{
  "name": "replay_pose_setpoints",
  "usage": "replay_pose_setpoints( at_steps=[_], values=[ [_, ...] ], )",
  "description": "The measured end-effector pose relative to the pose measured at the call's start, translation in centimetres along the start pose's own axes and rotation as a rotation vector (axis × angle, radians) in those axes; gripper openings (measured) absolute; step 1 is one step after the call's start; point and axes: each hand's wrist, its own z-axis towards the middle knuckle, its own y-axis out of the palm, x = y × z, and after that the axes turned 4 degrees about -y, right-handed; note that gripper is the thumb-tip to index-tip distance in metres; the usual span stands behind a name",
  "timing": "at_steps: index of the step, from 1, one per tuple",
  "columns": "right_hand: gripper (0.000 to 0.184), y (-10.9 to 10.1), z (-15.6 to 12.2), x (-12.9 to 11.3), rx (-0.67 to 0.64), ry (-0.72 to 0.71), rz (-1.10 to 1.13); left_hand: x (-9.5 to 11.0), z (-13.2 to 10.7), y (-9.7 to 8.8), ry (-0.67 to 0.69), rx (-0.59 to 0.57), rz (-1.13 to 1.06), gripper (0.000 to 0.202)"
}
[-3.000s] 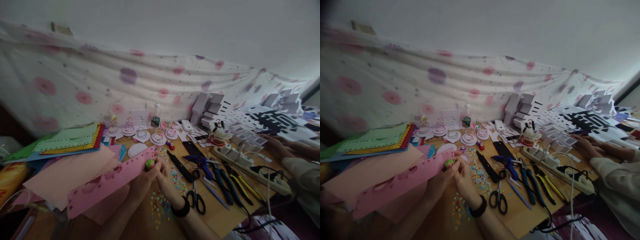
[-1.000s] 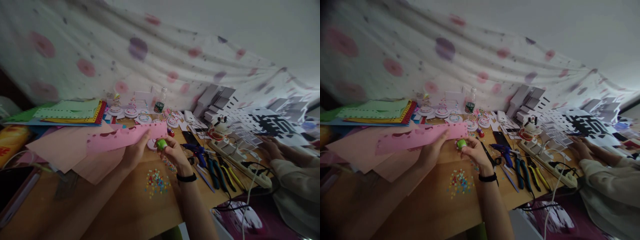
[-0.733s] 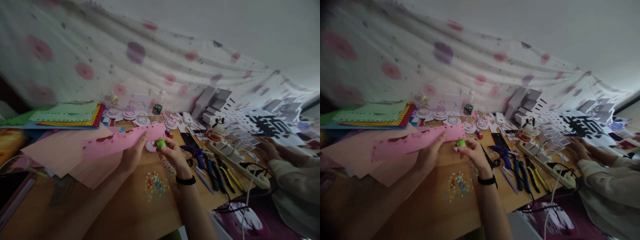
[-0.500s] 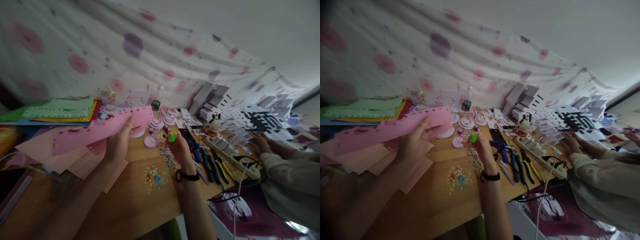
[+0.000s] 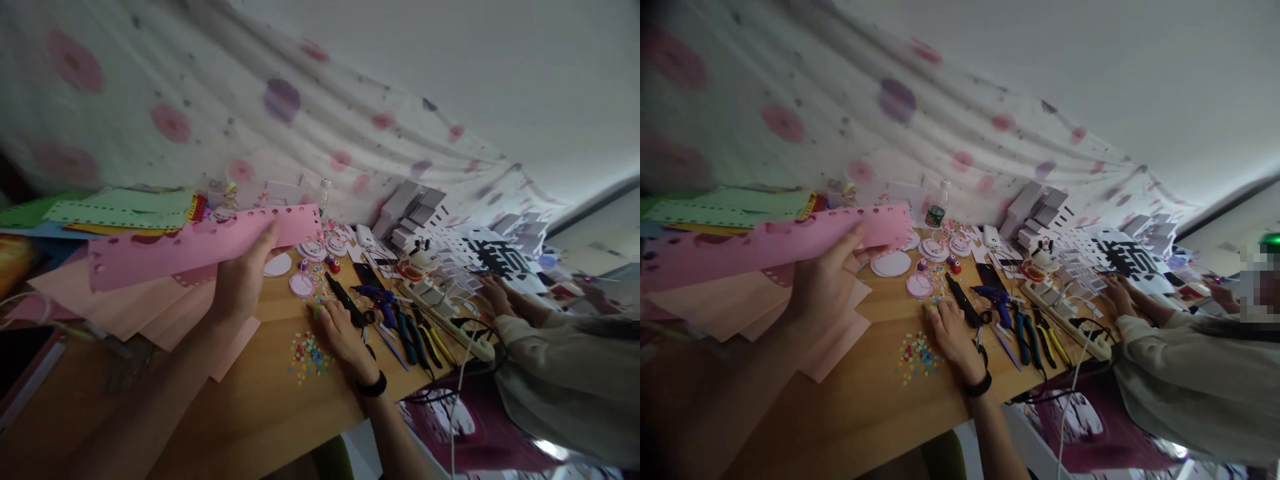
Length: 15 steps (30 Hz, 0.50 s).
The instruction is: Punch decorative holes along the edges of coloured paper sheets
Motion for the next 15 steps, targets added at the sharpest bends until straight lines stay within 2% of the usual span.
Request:
replay_pose_setpoints(
  at_steps=[3,6,8,11,15],
  values=[
    [0.038,-0.1,-1.1,-0.5,-0.075,-0.031,-0.184,0.1,0.0,-0.2,-0.008,-0.008,-0.017,0.021],
    [0.037,-0.5,-2.8,-1.2,-0.146,-0.029,-0.069,0.5,0.0,-0.1,-0.017,-0.023,-0.038,0.023],
    [0.036,-0.9,-3.6,-1.6,-0.101,0.059,0.152,0.8,-0.1,0.0,-0.016,-0.034,-0.046,0.024],
    [0.046,-1.6,-3.6,-1.9,-0.025,0.214,0.541,1.2,-0.2,0.1,-0.006,-0.046,-0.041,0.025],
    [0.053,-2.9,-2.6,-2.4,-0.149,0.382,0.968,1.7,-0.2,0.2,-0.01,-0.054,-0.066,0.024]
  ],
)
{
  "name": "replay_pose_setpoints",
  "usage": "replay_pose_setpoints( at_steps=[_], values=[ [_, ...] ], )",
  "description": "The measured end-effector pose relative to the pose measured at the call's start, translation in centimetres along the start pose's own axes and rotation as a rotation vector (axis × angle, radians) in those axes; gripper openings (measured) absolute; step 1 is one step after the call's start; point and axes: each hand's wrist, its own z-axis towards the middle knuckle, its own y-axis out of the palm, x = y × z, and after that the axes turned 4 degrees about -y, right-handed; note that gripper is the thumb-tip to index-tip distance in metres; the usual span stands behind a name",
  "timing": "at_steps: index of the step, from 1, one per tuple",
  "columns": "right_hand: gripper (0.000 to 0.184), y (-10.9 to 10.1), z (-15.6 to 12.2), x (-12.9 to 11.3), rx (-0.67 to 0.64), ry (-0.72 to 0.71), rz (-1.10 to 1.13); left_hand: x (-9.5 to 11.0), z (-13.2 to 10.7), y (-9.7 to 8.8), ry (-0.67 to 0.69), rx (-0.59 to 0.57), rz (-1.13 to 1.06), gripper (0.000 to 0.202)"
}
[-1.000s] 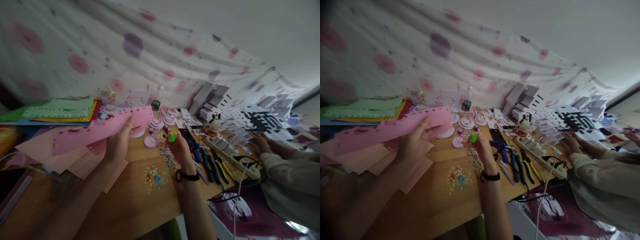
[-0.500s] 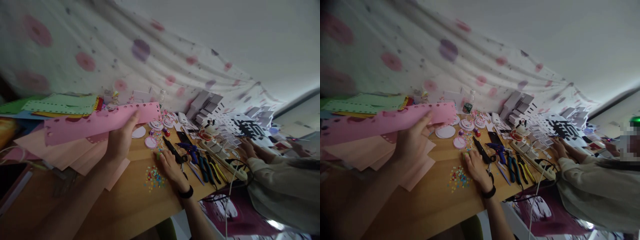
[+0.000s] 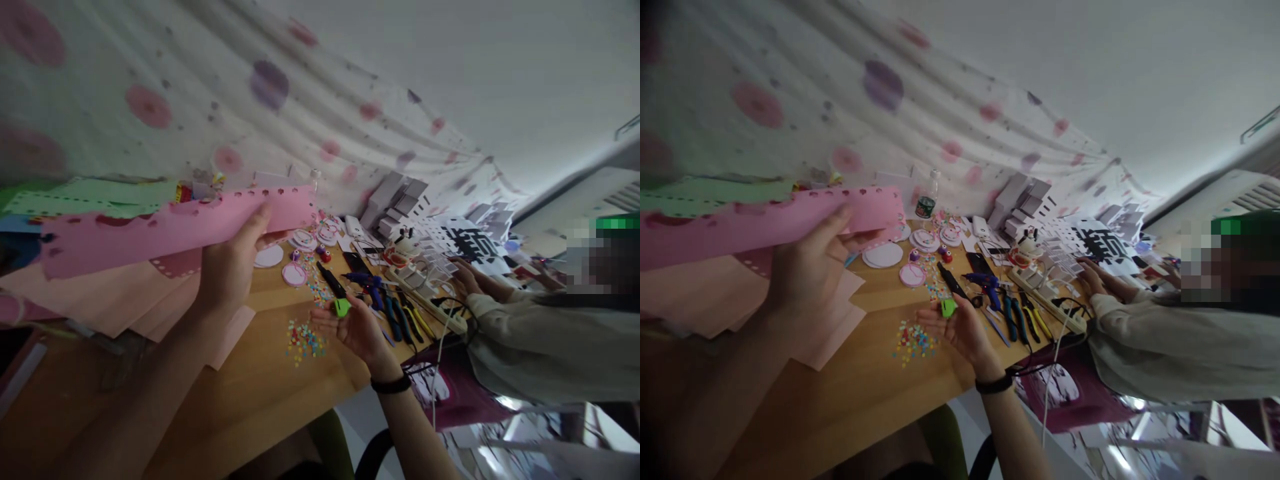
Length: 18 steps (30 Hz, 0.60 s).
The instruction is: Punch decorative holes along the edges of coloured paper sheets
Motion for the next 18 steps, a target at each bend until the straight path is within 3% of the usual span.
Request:
replay_pose_setpoints(
  at_steps=[5,11,14,18],
  values=[
    [0.045,0.1,-0.3,-1.1,-0.048,0.183,0.267,0.7,0.0,0.1,-0.027,0.068,-0.031,0.019],
    [0.054,0.6,-0.3,-1.2,-0.033,0.246,0.298,0.9,0.1,0.1,-0.018,0.066,-0.042,0.015],
    [0.047,0.4,-0.2,-1.5,-0.03,0.226,0.301,0.8,0.2,0.1,-0.02,0.066,-0.031,0.013],
    [0.027,-0.4,-0.2,-1.9,0.041,0.07,0.316,1.0,0.2,0.2,-0.023,0.045,-0.053,0.013]
  ],
)
